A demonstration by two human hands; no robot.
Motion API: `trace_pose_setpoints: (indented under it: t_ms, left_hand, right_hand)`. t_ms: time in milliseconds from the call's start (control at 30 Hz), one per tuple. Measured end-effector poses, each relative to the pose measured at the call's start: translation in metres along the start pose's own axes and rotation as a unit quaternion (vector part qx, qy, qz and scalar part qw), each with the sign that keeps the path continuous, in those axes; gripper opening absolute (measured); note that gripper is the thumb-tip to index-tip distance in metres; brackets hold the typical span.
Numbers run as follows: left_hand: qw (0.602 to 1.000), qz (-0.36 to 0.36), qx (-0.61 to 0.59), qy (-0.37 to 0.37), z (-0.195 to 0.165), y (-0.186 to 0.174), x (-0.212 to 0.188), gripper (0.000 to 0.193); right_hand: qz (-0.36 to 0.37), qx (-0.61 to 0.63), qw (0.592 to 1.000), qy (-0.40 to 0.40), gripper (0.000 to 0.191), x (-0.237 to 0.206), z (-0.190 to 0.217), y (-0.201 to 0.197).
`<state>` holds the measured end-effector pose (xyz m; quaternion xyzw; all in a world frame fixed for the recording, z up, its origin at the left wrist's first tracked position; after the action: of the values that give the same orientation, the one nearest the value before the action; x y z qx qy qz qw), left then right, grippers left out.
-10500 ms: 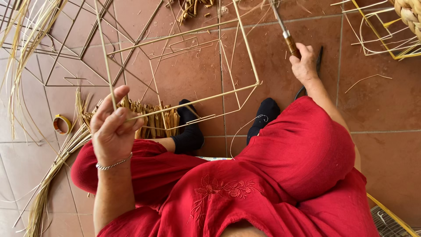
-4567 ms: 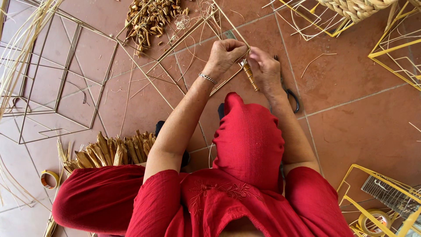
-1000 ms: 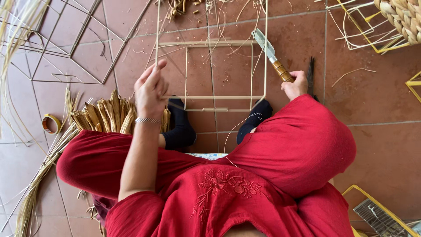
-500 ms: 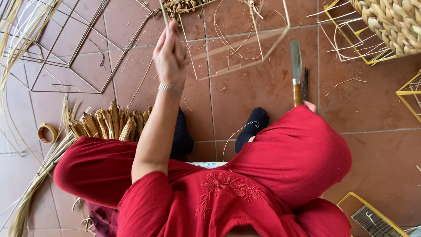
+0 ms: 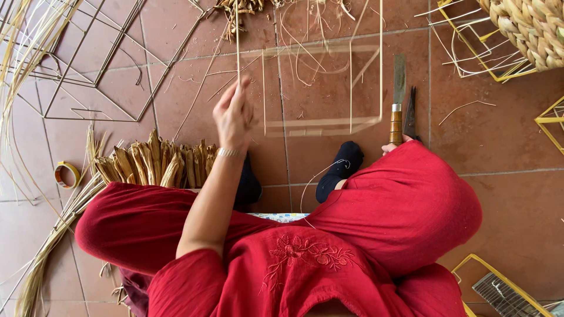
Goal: The person sits on the floor and assembles a rectangular bamboo frame by cutting thin bamboo strips with scissors and securing the joints with clear adhesive tape. They repeatedly measure, cut, and wrap tape around the frame's corners to reinforce the structure.
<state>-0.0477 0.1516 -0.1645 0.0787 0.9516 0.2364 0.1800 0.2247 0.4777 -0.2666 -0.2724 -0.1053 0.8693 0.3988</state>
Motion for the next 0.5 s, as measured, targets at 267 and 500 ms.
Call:
trace_pose_setpoints:
  t_ms: [267, 500]
  left_hand:
    - [0.982, 0.116, -0.105, 0.103, -0.009, 0.068, 0.091, 0.028]
    - [0.991, 0.082, -0.06, 0.086, -0.086, 0.025, 0.031, 0.026]
  right_hand:
    - [0.009, -0.016, 1.0, -0.01, 0.06, -0.006, 0.015, -0.011]
    - [0.023, -0.039, 0.999, -0.022, 0.06, -0.001, 0.025, 0.002]
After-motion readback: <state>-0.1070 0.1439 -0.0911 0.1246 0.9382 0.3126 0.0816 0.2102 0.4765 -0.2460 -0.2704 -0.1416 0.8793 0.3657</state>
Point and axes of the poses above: each hand's wrist, its own x-axis towards the middle knuckle, its own y-axis out of the palm, z = x × y, the point moved 2 cm from there along x, towards the middle knuckle, and after that the axes turned 5 degrees about -x, right-handed, at the moved point
